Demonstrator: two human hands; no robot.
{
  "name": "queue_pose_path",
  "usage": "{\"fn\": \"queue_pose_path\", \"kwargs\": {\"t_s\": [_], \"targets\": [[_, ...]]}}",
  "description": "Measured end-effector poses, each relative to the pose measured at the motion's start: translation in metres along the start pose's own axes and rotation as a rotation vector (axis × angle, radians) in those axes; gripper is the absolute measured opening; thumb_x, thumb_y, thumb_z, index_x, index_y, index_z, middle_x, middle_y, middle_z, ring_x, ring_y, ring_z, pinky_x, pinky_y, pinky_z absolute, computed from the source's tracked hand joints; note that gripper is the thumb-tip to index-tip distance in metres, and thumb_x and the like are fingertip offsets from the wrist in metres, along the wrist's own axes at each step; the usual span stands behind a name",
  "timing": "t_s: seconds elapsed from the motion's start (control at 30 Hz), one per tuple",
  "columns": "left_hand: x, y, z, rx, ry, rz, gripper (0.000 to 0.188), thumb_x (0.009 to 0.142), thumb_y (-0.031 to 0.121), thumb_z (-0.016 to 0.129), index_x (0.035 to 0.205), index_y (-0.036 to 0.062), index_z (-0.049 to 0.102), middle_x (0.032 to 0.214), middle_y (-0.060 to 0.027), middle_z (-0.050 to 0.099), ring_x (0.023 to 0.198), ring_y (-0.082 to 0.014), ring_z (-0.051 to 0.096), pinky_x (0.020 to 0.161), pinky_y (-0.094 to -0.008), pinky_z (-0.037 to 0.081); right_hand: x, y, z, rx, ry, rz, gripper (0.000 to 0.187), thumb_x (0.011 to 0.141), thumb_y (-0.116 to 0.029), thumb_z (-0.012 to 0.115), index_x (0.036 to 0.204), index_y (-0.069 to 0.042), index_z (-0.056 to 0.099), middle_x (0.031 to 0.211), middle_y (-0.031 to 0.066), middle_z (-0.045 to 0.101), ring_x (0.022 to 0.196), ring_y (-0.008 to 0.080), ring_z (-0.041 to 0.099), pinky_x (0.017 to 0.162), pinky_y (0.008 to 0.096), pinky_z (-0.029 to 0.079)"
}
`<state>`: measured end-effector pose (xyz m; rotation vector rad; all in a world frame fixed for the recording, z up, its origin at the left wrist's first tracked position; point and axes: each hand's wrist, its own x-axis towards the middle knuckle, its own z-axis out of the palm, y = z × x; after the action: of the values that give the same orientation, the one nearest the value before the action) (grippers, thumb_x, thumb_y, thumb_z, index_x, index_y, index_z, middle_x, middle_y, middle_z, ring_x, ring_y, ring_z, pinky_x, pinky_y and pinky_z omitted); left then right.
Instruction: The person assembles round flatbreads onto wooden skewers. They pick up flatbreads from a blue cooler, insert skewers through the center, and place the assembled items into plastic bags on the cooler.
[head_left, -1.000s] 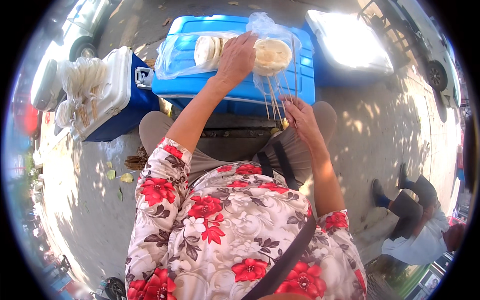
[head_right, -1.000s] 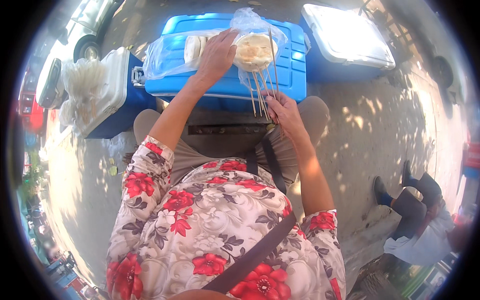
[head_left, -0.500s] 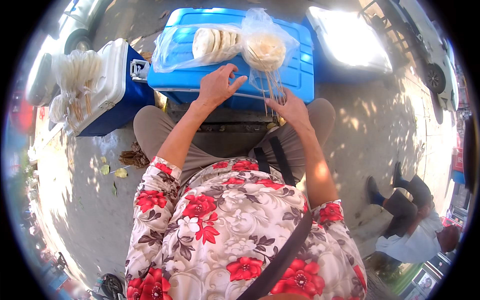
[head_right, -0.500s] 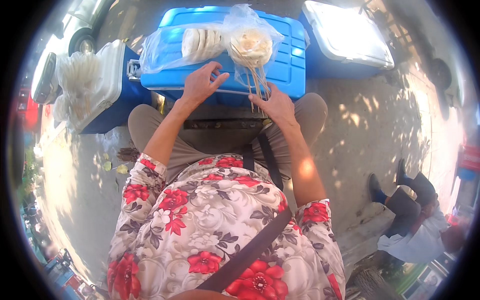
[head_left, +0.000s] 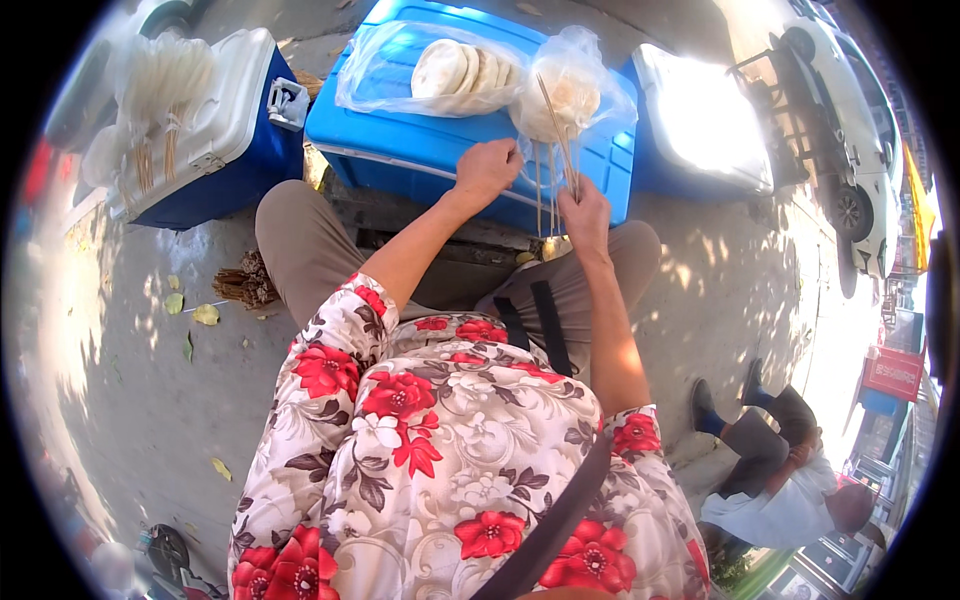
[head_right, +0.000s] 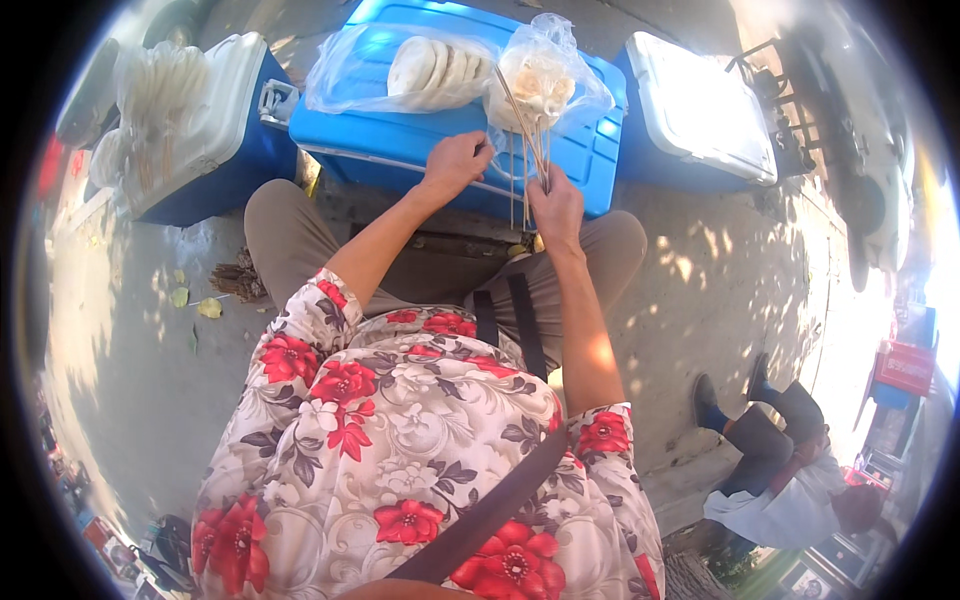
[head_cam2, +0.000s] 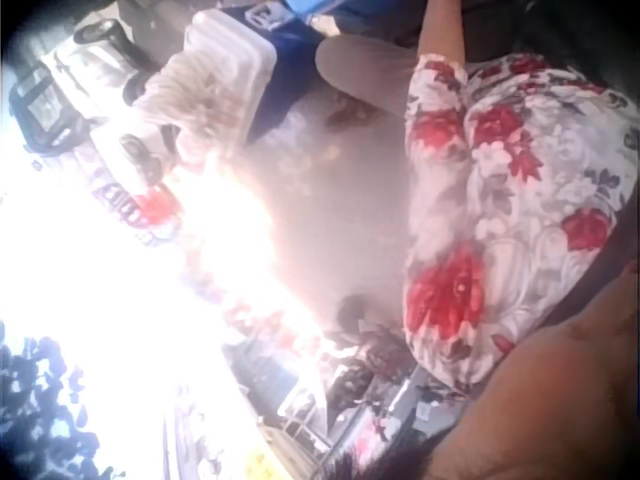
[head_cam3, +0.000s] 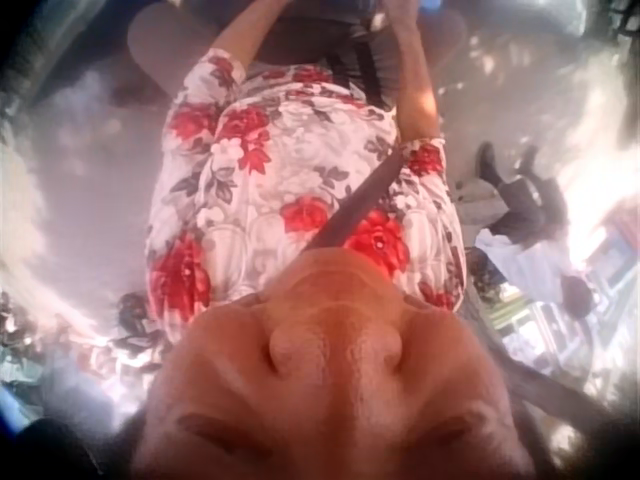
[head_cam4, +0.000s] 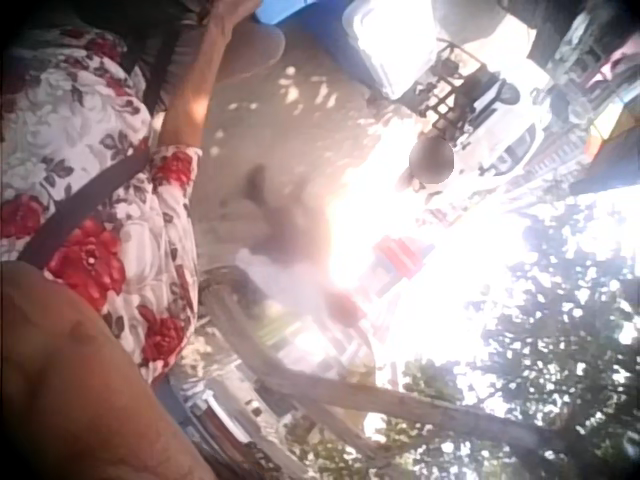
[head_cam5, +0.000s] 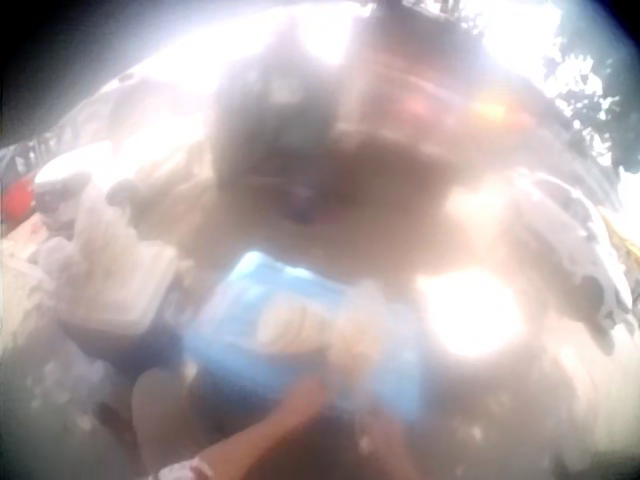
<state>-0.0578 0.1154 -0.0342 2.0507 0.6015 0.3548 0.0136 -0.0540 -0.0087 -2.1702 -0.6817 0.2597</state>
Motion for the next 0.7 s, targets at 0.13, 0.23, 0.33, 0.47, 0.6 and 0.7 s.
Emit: {"fn": "queue_pose_path", "kwargs": {"t_s": [0.13,0.23,0.33,0.47,0.6,0.7], "targets": [[0.000,0.001,-0.005,-0.013,-0.020,-0.005,0.024,0.085,0.025,0.052,0.073,0.0049,0.058,0.057,-0.0086,0.061,0.055,-0.0254,0.062,0.055,-0.0384,0.047,0.007,0.001,0.003,-0.114,-0.026,-0.053,0.039,0.079,-0.030,0.057,0.107,-0.002,0.061,0.070,0.0166,0.061,0.065,0.0313,0.059,0.064,0.0390,0.046],[-0.003,-0.002,-0.010,-0.025,-0.056,-0.013,0.025,0.087,0.026,0.055,0.078,0.0028,0.059,0.060,-0.0077,0.062,0.054,-0.0175,0.064,0.053,-0.0313,0.048,-0.001,-0.005,-0.004,-0.101,-0.070,0.060,0.044,0.082,-0.038,0.059,0.105,-0.002,0.062,0.070,0.0152,0.061,0.066,0.0315,0.059,0.064,0.0391,0.046],[-0.011,-0.006,-0.014,-0.086,-0.086,-0.018,0.024,0.086,0.025,0.056,0.081,0.0024,0.060,0.062,-0.0070,0.063,0.053,-0.0164,0.063,0.053,-0.0303,0.047,-0.013,0.008,-0.027,-0.060,0.109,-0.032,0.043,0.087,-0.041,0.057,0.098,0.000,0.065,0.067,0.0083,0.061,0.061,0.0199,0.056,0.059,0.0330,0.044],[-0.024,-0.013,-0.021,-0.160,-0.118,-0.045,0.021,0.086,0.023,0.058,0.087,0.0021,0.060,0.065,-0.0059,0.063,0.053,-0.0142,0.061,0.052,-0.0292,0.046,-0.049,-0.036,-0.093,0.741,0.150,0.040,0.039,0.097,-0.033,0.046,0.079,-0.002,0.063,0.060,0.0018,0.054,0.048,0.0053,0.038,0.044,0.0181,0.024],[-0.039,-0.020,-0.023,-0.192,-0.160,-0.067,0.019,0.087,0.021,0.058,0.092,0.0030,0.059,0.066,-0.0051,0.063,0.054,-0.0132,0.060,0.052,-0.0287,0.046,-0.103,-0.141,-0.165,1.160,-0.063,-0.443,0.037,0.097,-0.033,0.047,0.082,-0.002,0.062,0.060,0.0015,0.053,0.049,0.0052,0.038,0.044,0.0182,0.024],[-0.047,-0.020,-0.025,-0.176,-0.196,-0.077,0.018,0.087,0.020,0.058,0.096,0.0047,0.059,0.067,-0.0047,0.063,0.054,-0.0134,0.061,0.054,-0.0285,0.047,-0.128,-0.197,-0.195,1.154,-0.333,-0.893,0.036,0.097,-0.032,0.047,0.084,-0.002,0.062,0.060,0.0012,0.053,0.049,0.0051,0.038,0.044,0.0183,0.025]]}}
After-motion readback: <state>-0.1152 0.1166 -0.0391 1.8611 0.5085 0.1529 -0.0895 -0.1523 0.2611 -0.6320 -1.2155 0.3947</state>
